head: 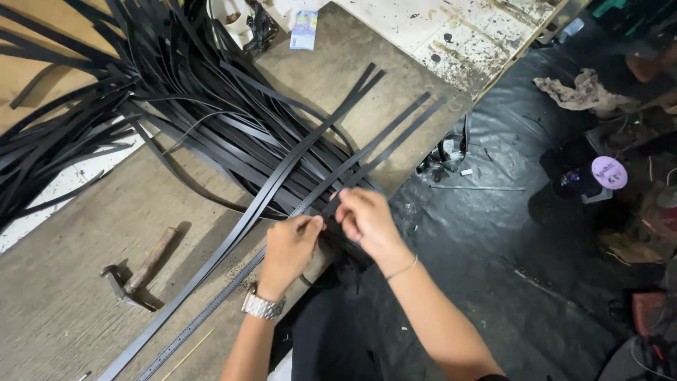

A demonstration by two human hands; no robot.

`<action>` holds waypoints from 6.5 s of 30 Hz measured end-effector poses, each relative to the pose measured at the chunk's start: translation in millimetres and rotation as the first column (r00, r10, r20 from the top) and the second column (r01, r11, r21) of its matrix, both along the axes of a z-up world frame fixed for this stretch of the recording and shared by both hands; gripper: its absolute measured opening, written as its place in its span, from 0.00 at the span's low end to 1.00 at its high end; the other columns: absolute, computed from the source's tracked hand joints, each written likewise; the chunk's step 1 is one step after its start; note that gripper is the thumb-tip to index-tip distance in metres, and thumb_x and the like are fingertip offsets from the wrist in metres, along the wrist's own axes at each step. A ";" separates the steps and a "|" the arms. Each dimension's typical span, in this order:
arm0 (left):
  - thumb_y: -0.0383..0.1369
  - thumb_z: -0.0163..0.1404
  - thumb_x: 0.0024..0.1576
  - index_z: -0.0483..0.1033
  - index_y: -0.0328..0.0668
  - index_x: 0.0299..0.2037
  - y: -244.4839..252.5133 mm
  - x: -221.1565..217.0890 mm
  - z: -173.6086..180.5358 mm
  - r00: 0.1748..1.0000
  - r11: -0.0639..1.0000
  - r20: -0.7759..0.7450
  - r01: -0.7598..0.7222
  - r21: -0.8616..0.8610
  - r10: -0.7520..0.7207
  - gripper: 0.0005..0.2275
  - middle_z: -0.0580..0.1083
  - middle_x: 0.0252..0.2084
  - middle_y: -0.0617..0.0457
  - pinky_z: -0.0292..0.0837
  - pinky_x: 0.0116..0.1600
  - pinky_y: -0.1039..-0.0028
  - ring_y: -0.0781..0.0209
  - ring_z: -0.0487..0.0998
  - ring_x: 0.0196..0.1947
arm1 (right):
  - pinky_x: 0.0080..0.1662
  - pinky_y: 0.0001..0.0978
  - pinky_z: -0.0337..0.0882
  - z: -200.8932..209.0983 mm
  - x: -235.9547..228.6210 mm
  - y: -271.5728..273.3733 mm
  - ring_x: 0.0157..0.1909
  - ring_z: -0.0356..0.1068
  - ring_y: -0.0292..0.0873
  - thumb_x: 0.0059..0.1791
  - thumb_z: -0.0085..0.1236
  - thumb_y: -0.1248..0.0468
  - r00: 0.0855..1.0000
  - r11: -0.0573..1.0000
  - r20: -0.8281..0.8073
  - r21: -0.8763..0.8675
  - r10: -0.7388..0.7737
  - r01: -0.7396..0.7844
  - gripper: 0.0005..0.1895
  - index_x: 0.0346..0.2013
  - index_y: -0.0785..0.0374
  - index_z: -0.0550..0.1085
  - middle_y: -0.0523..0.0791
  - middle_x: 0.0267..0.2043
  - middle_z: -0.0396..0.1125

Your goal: Applying edge paint to the edges of long leather straps using a thin wooden applicator stick.

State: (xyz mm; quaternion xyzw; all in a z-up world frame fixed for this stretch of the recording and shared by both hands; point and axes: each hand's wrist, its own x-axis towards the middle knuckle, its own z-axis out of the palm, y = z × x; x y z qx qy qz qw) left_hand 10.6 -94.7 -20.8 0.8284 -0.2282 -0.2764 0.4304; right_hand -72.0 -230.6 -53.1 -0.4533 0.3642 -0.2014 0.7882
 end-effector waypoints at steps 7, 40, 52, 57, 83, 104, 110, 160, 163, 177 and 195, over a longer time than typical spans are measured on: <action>0.40 0.52 0.58 0.87 0.43 0.33 14.5 14.4 -15.4 0.998 0.997 0.031 -0.052 0.062 0.050 0.12 0.78 0.17 0.47 0.76 0.40 0.62 0.48 0.82 0.26 | 0.09 0.27 0.50 16.1 -3.2 -0.9 0.07 0.54 0.41 0.57 0.51 0.59 0.995 0.997 -0.073 -0.020 -0.075 0.073 0.19 0.33 0.75 0.72 0.56 0.18 0.62; 0.37 0.46 0.65 0.82 0.35 0.46 196.2 -27.2 -20.0 0.963 0.960 0.264 -0.122 0.251 0.053 0.14 0.81 0.30 0.41 0.80 0.34 0.57 0.38 0.82 0.28 | 0.09 0.25 0.47 -57.3 -17.0 119.2 0.04 0.50 0.35 0.61 0.43 0.55 0.844 0.819 -0.212 -0.217 0.492 -0.532 0.26 0.38 0.77 0.78 0.51 0.13 0.62; 0.39 0.55 0.61 0.83 0.49 0.34 344.4 -51.2 -96.3 0.634 0.874 0.762 -0.438 0.210 0.134 0.08 0.76 0.27 0.57 0.75 0.39 0.73 0.55 0.79 0.33 | 0.65 0.49 0.63 -85.0 -17.7 248.9 0.65 0.66 0.53 0.56 0.55 0.57 0.860 -0.362 -0.244 -0.929 0.448 -0.075 0.17 0.58 0.59 0.77 0.50 0.60 0.69; 0.39 0.59 0.58 0.78 0.48 0.38 384.9 -54.2 -113.4 0.428 0.876 0.880 -0.481 0.030 0.205 0.07 0.68 0.36 0.56 0.66 0.47 0.66 0.53 0.71 0.43 | 0.65 0.48 0.64 -88.0 -20.6 280.3 0.64 0.68 0.53 0.57 0.55 0.59 0.850 -0.391 -0.244 -0.919 0.467 -0.050 0.15 0.55 0.60 0.78 0.50 0.59 0.70; 0.34 0.59 0.60 0.82 0.52 0.43 442.0 -54.7 -140.5 0.445 0.900 0.836 -0.418 -0.123 0.321 0.03 0.75 0.37 0.60 0.71 0.52 0.69 0.57 0.77 0.46 | 0.50 0.37 0.69 -91.4 98.6 261.9 0.43 0.71 0.45 0.55 0.59 0.59 0.642 -0.556 -0.431 -0.831 0.634 -0.008 0.08 0.39 0.60 0.79 0.44 0.38 0.70; 0.30 0.58 0.60 0.81 0.45 0.46 448.9 -46.9 -122.4 0.507 0.941 0.819 -0.318 -0.111 0.268 0.06 0.77 0.40 0.56 0.67 0.55 0.66 0.55 0.77 0.45 | 0.46 0.38 0.71 -97.2 36.1 253.6 0.45 0.73 0.49 0.56 0.59 0.60 0.709 -0.412 -0.204 -0.902 0.675 0.133 0.10 0.47 0.61 0.80 0.46 0.43 0.71; 0.32 0.56 0.61 0.80 0.49 0.47 451.3 -43.6 -123.3 0.554 0.951 0.798 -0.300 -0.076 0.238 0.06 0.77 0.42 0.59 0.67 0.55 0.69 0.57 0.77 0.46 | 0.48 0.41 0.71 -93.2 32.3 224.4 0.44 0.72 0.49 0.54 0.62 0.59 0.781 -0.408 -0.162 -0.904 0.604 0.128 0.12 0.49 0.60 0.81 0.46 0.44 0.71; 0.24 0.53 0.61 0.78 0.44 0.48 447.2 -40.9 -141.4 0.579 0.968 0.788 -0.240 -0.080 0.209 0.08 0.72 0.43 0.55 0.66 0.54 0.68 0.55 0.74 0.48 | 0.46 0.38 0.69 -73.0 84.8 273.2 0.41 0.71 0.47 0.52 0.64 0.63 0.538 -0.535 -0.577 -0.806 0.614 -0.254 0.03 0.36 0.59 0.80 0.44 0.35 0.72; 0.27 0.53 0.62 0.77 0.46 0.47 447.0 -42.2 -145.2 0.558 0.963 0.802 -0.260 -0.076 0.214 0.06 0.71 0.43 0.56 0.66 0.53 0.68 0.56 0.73 0.49 | 0.45 0.39 0.70 -79.5 89.3 271.3 0.41 0.72 0.48 0.54 0.60 0.61 0.532 -0.615 -0.586 -0.775 0.611 -0.147 0.05 0.36 0.58 0.78 0.44 0.35 0.71; 0.29 0.54 0.61 0.77 0.46 0.46 447.3 -42.7 -133.7 0.563 0.955 0.784 -0.267 -0.127 0.262 0.05 0.72 0.43 0.56 0.67 0.50 0.67 0.55 0.73 0.46 | 0.44 0.42 0.73 -92.1 81.1 277.2 0.40 0.73 0.52 0.62 0.46 0.58 0.662 -0.562 -0.505 -0.813 0.553 -0.151 0.09 0.48 0.57 0.72 0.45 0.34 0.67; 0.30 0.54 0.61 0.76 0.47 0.44 460.5 -39.4 -145.5 0.527 0.958 0.821 -0.274 -0.083 0.222 0.04 0.69 0.43 0.57 0.65 0.49 0.69 0.58 0.71 0.45 | 0.35 0.39 0.69 -105.5 41.6 306.3 0.28 0.69 0.49 0.49 0.68 0.61 0.669 -0.361 -0.346 -0.924 0.658 -0.122 0.06 0.40 0.52 0.81 0.39 0.20 0.59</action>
